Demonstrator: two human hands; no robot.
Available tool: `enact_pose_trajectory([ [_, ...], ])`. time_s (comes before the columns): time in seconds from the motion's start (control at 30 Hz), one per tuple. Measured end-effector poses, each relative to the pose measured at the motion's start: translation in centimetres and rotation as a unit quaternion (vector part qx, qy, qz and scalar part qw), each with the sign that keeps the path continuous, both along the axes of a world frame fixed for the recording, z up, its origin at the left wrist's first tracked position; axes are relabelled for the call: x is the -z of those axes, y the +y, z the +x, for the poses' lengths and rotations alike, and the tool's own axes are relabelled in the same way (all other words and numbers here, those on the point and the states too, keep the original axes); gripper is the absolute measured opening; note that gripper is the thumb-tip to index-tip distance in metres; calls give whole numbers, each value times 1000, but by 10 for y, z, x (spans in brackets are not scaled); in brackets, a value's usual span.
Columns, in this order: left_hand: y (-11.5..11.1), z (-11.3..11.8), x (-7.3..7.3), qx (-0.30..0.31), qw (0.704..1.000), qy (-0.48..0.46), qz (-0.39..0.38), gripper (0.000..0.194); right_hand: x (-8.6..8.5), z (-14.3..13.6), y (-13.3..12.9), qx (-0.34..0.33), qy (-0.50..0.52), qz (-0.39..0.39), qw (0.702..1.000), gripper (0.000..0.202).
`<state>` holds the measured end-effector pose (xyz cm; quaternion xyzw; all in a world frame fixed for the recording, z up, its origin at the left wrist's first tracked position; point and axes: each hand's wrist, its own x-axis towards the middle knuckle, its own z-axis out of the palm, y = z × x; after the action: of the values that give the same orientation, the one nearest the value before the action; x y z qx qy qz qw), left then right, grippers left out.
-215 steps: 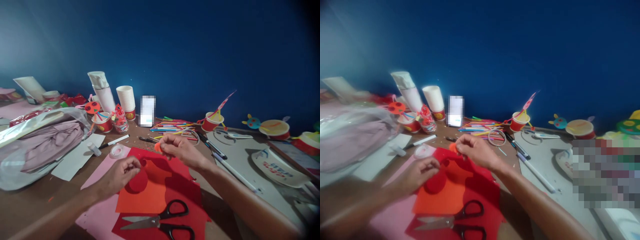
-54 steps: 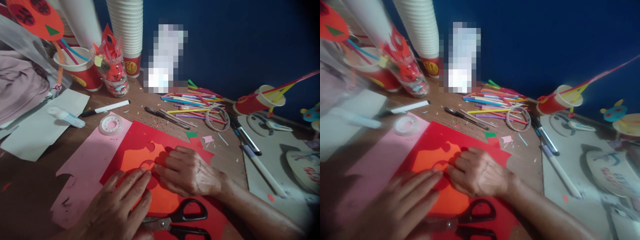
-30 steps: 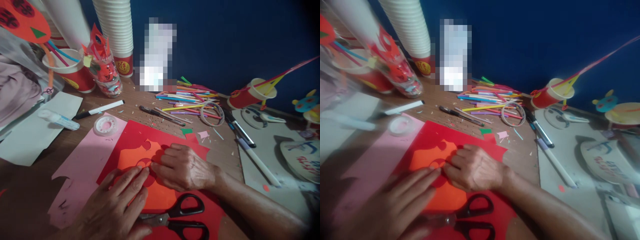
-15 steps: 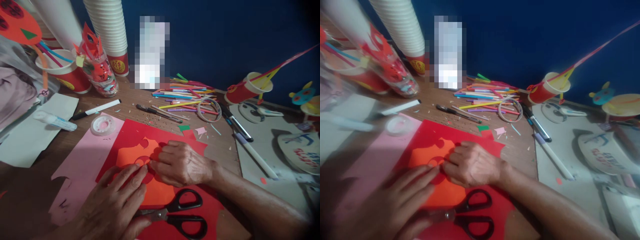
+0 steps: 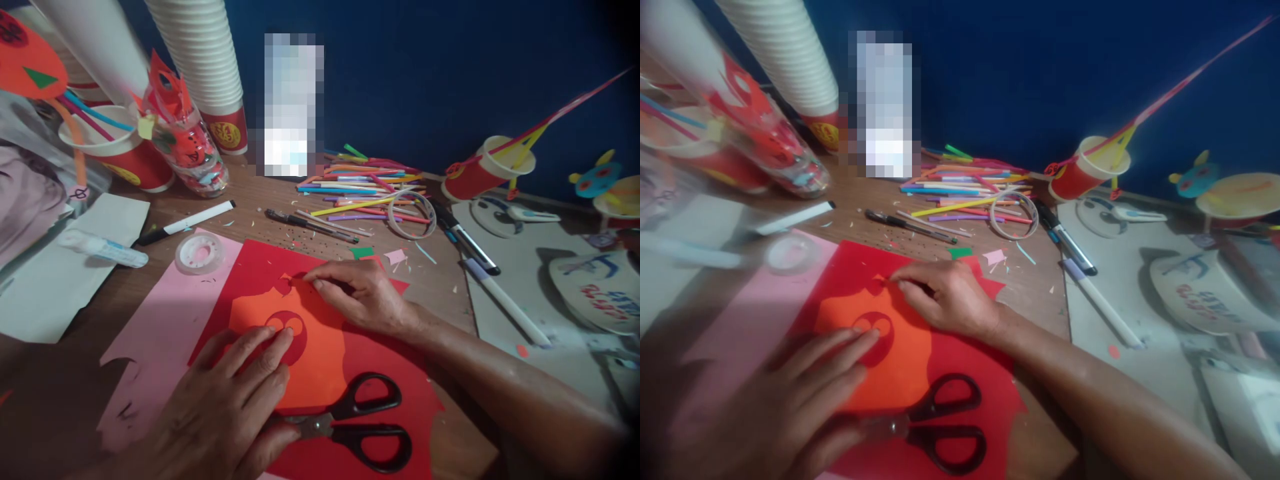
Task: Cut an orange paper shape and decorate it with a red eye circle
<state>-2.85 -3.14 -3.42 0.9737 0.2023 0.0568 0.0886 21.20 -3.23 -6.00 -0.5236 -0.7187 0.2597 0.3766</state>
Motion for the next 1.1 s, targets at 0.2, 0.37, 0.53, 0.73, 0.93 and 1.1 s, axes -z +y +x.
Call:
enact_pose_trajectory([
  [0.2,-1,4,-2,-12,999,-33,-7,34,-2,-1,-1,-103,-113,109,982,21],
  [0.37,-3,3,-3,-25,998,-57,-8,37,-9,-8,-7,-212,-258,176,926,23],
  [0.53,0,-1,-7,16,1000,-21,2,34,-11,-14,-9,-224,-277,145,923,27],
  [0.73,-3,-2,-3,2,999,-32,34,35,-10,-15,-9,-226,-273,137,925,28],
  [0.93,-9,-1,7,-18,989,-134,54,35,-8,-15,-8,-228,-274,161,920,26],
  [1.1,-12,0,9,-15,989,-133,67,33,-7,-16,-9,-217,-289,180,915,25],
])
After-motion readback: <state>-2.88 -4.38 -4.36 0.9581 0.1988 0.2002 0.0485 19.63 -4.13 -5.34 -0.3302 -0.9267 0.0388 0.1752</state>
